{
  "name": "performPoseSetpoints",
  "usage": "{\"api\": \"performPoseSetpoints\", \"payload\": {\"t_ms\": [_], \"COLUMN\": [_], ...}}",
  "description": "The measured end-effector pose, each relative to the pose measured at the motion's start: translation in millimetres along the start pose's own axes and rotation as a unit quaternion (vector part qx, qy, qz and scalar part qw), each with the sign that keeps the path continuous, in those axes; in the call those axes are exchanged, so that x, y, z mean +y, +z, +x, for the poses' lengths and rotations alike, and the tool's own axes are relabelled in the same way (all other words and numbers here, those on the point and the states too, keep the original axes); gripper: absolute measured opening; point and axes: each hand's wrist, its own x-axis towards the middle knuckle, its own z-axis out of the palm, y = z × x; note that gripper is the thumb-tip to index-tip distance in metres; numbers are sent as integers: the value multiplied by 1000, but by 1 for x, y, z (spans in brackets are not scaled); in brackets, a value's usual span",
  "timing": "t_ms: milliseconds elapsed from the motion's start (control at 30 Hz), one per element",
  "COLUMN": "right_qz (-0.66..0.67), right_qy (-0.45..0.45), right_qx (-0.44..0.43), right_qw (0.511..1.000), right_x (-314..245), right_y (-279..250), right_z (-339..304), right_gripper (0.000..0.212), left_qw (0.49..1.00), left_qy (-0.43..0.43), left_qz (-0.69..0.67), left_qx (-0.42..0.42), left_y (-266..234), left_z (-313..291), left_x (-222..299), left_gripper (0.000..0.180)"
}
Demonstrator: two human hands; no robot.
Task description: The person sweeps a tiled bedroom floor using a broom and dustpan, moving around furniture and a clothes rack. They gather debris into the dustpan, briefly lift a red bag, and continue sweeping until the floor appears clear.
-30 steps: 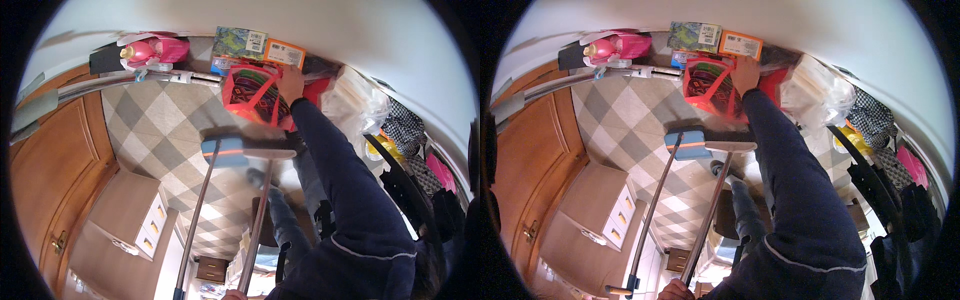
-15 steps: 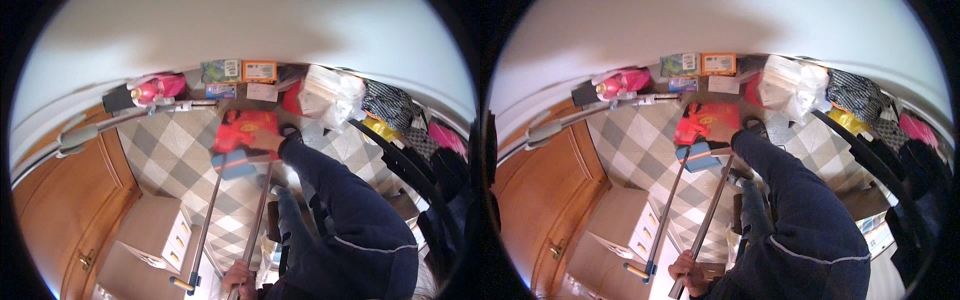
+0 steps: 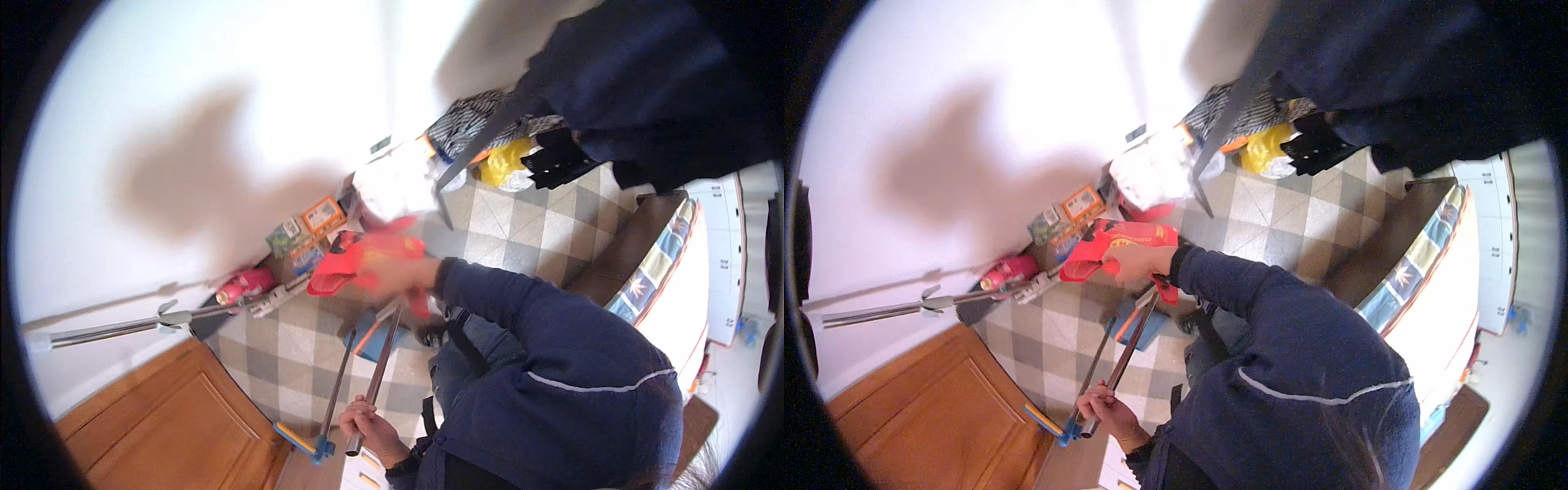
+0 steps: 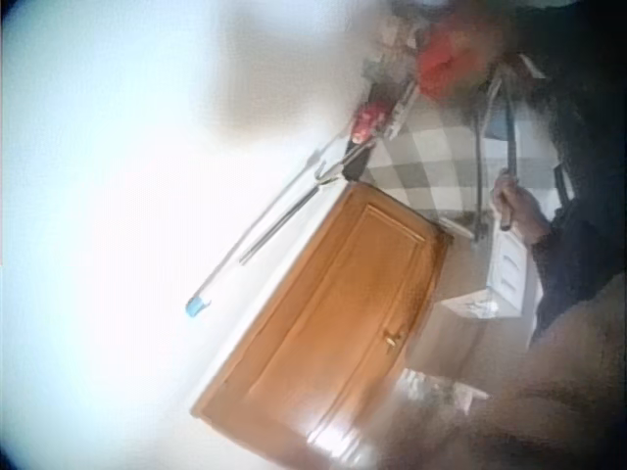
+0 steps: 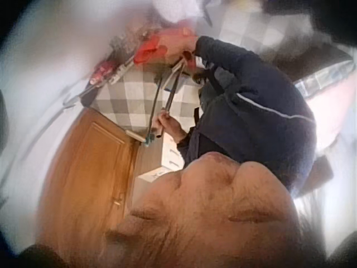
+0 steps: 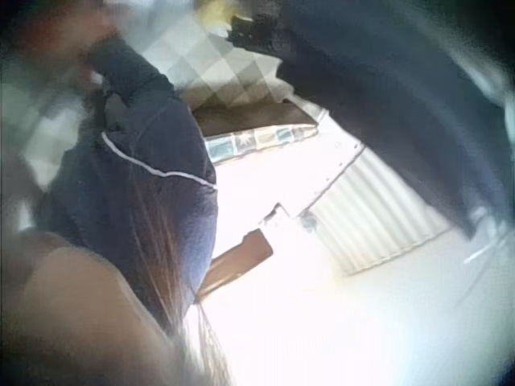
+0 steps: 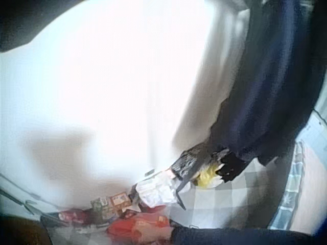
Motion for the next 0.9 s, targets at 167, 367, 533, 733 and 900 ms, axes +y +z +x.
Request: {"api": "performPoseSetpoints", "payload": {"t_ms": [167, 367, 533, 733, 900], "right_qz": [-11, -114, -86, 95, 63], "right_qy": [-174, -145, -106, -136, -202], "right_qx": [180, 287, 274, 222, 249], "right_qw": [968, 940, 952, 961, 945], "right_x": [-49, -63, -77, -128, -201], "right_y": [-40, -66, -97, -132, -164], "right_z": [-100, -192, -247, -275, -310], "right_gripper": [41, 33, 46, 47, 41], "left_qw": [998, 993, 994, 993, 992], "left_qy": [62, 98, 101, 96, 103], "left_qz": [6, -14, -45, -61, -61], "left_qx": [-31, -63, -17, 13, 51], "left_y": [-4, 1, 10, 22, 30], "left_z": [-28, -50, -59, -68, -75], "left_x": [48, 89, 95, 106, 106], "left_gripper": [19, 12, 10, 13, 13]}}
